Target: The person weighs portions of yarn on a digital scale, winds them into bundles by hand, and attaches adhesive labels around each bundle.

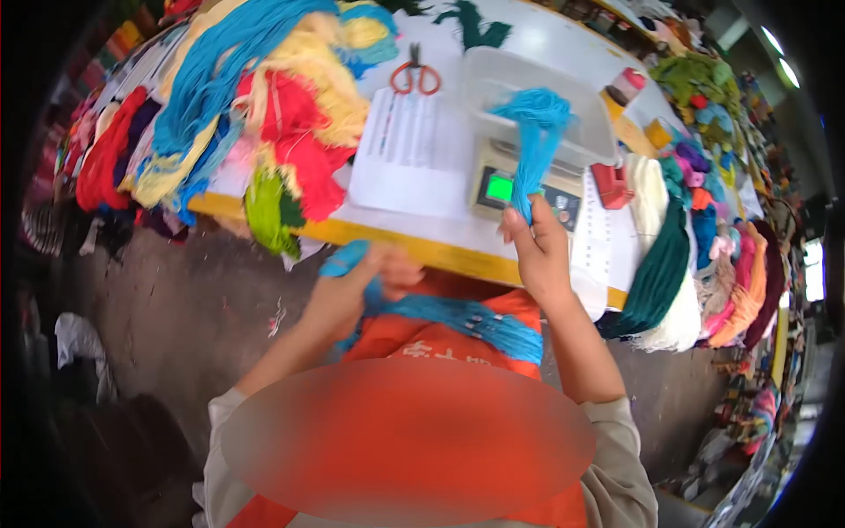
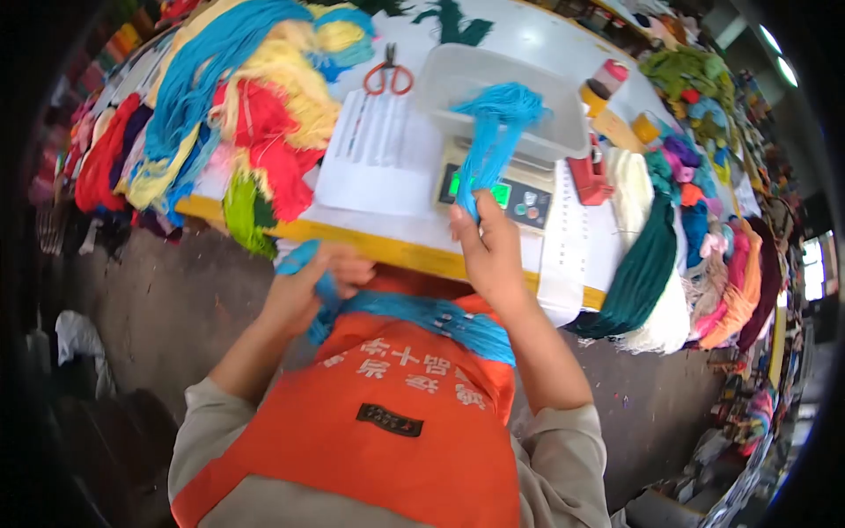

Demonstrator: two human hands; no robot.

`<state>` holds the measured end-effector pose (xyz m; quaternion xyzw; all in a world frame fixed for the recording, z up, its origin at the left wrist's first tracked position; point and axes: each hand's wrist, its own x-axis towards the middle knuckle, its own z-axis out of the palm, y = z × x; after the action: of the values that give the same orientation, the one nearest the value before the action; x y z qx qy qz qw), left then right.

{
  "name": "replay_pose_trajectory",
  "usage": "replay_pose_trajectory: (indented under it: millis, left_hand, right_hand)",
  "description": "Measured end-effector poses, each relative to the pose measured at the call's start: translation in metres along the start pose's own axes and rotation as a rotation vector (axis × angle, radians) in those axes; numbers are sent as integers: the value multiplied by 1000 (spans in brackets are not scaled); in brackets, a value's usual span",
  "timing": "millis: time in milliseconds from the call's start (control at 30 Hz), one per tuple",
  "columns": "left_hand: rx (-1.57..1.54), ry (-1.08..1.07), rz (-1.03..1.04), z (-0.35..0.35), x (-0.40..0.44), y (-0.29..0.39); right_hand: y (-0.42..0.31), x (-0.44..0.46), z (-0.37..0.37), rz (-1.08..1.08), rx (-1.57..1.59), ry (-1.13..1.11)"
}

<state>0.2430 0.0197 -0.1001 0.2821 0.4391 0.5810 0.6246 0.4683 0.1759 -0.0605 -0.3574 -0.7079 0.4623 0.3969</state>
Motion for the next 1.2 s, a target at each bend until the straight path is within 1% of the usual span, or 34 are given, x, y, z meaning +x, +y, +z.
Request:
replay_pose_trajectory:
  millis: [67,100,133,167,200,233,300,333,400,433,500,567,600,633,700,767,833,867,900,933,1033,1067,1133,1167,1200]
  left_hand:
    - [-108,-77,99,29,14,-1]
    - [-154,-137,141,40,20,1]
    - [-211,-248,170,49,26,1]
    - [-206,-254,166,55,28,4]
    - [-205,-327,161,61,28,8]
    - [-204,-401,156,67,30,9]
    - [-238,-399,162,74,34,2]
    - [-204,-362,145,76,34,1]
    - [-171,-322,131,78,35,1]
    - [-172,-319,124,77,35,2]
    - [-170,-312,119,77,36,2]
    - [-76,-280,185,75,37,-4]
    - [-73,-278,186,75,38,-5]
    - [-64,-260,207,74,39,-7]
    - [-56,-241,228,72,41,-10]
    - [-68,-140,185,72,41,-12]
    - [334,-48,225,74,37,-4]
    - [541,-22,313,78,38,0]
    - [448,-18,312,76,39,-5]
    - [352,-16,304,72,42,-14]
    - [78,-6,270,69,52,-24]
    - [75,-30,279,68,53,-26]
    - [-107,-124,235,71,54,-21]
    - [-128,-48,196,79,51,-20]
    - [-126,-53,198,79,51,-20]
  right_hand:
    - [-2,-22,25,108,336,-125]
    - [-9,-30,29,213,433,-196]
    - [-18,-34,33,267,396,-217]
    - [-24,-37,36,321,356,-231]
    - [-21,-40,38,248,339,-216]
    - [-22,-42,37,249,340,-205]
    - [-23,-44,35,162,332,-184]
    - [-21,-46,33,162,333,-179]
    - [-15,-49,31,201,365,-102]
    - [-14,-50,30,200,365,-103]
    - [-12,-51,28,298,478,-83]
    - [-10,-53,28,332,549,-75]
    - [-9,-52,28,366,614,-67]
    - [-9,-52,27,365,616,-70]
    - [-8,-51,27,391,750,-64]
    - [-4,-51,29,398,772,-71]
    - [-15,-48,30,380,799,-88]
    - [-13,-50,27,408,726,-124]
    - [-7,-52,30,347,711,-116]
    - [-1,-51,30,253,581,-126]
    - [-2,-54,28,233,608,-105]
    - [0,-55,25,233,661,-97]
    - [6,-53,21,244,749,-98]
    - [5,-52,18,236,747,-94]
    - [2,-52,15,264,727,-122]
